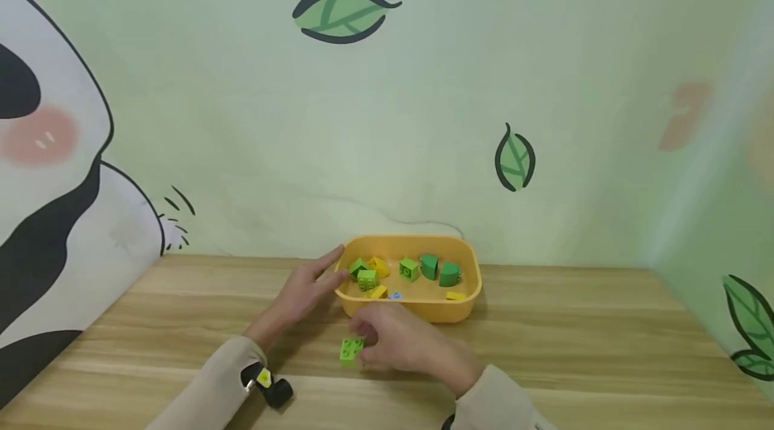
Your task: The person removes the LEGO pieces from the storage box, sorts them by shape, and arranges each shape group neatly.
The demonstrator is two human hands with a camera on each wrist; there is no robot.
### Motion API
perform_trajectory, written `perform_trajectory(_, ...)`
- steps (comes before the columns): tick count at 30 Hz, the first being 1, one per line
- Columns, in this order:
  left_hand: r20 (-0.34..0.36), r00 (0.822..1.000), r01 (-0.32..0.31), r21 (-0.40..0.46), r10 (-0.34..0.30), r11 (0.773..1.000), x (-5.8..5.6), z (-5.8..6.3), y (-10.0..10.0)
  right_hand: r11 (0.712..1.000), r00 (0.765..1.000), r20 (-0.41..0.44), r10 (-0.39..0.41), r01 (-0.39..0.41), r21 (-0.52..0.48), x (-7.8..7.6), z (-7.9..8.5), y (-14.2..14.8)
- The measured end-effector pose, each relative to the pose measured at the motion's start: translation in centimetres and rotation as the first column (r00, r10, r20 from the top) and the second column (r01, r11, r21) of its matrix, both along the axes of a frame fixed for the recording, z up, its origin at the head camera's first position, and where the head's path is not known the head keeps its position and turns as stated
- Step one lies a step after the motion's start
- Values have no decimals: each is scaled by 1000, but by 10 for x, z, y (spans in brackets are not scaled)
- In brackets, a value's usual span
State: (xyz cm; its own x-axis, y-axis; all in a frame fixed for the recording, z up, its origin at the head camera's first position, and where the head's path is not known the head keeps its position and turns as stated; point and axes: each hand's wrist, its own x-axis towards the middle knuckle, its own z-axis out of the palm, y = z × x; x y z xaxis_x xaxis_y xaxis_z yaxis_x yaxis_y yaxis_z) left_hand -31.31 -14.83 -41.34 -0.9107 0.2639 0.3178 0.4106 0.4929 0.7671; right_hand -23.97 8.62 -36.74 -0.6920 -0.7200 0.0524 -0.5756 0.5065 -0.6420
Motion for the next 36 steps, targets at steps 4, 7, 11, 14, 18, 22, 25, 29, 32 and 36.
perform_trajectory(4, -15, 1000, 0, -1, 0, 1000, 1, -2, 1, 999, 1000, -3, -20, 20, -34, 4, 8, 2)
perform_trajectory(7, -20, 1000, -4, -2, 4, 1000, 1, -4, 2, 997, 999, -15, -47, 47, -59, 5, 14, 4)
perform_trajectory(11, -22, 1000, -2, 7, 2, 1000, 1, -6, 3, 991, 992, -84, -93, 84, -103, 2, 19, 9)
perform_trajectory(14, -23, 1000, 2, 8, -2, 1000, 0, -7, 3, 984, 982, -144, -125, 103, -147, -3, 22, 12)
perform_trajectory(18, -21, 1000, 1, 7, -1, 1000, 1, -6, 4, 977, 968, -193, -158, 125, -173, -12, 25, 15)
perform_trajectory(22, -27, 1000, 5, 13, -5, 1000, 1, -6, 4, 973, 960, -216, -181, 143, -180, -22, 27, 15)
perform_trajectory(25, -30, 1000, 3, 12, -3, 1000, 1, -7, 3, 969, 954, -223, -202, 162, -186, -29, 29, 14)
perform_trajectory(29, -27, 1000, 0, 4, 0, 1000, 1, -7, 2, 965, 941, -251, -226, 180, -192, -40, 29, 11)
perform_trajectory(32, -28, 1000, 0, 4, 1, 1000, 1, -6, 1, 964, 937, -262, -231, 184, -193, -48, 29, 10)
perform_trajectory(36, -28, 1000, -9, 8, 9, 1000, 0, -5, 0, 967, 940, -256, -226, 186, -171, -55, 26, 7)
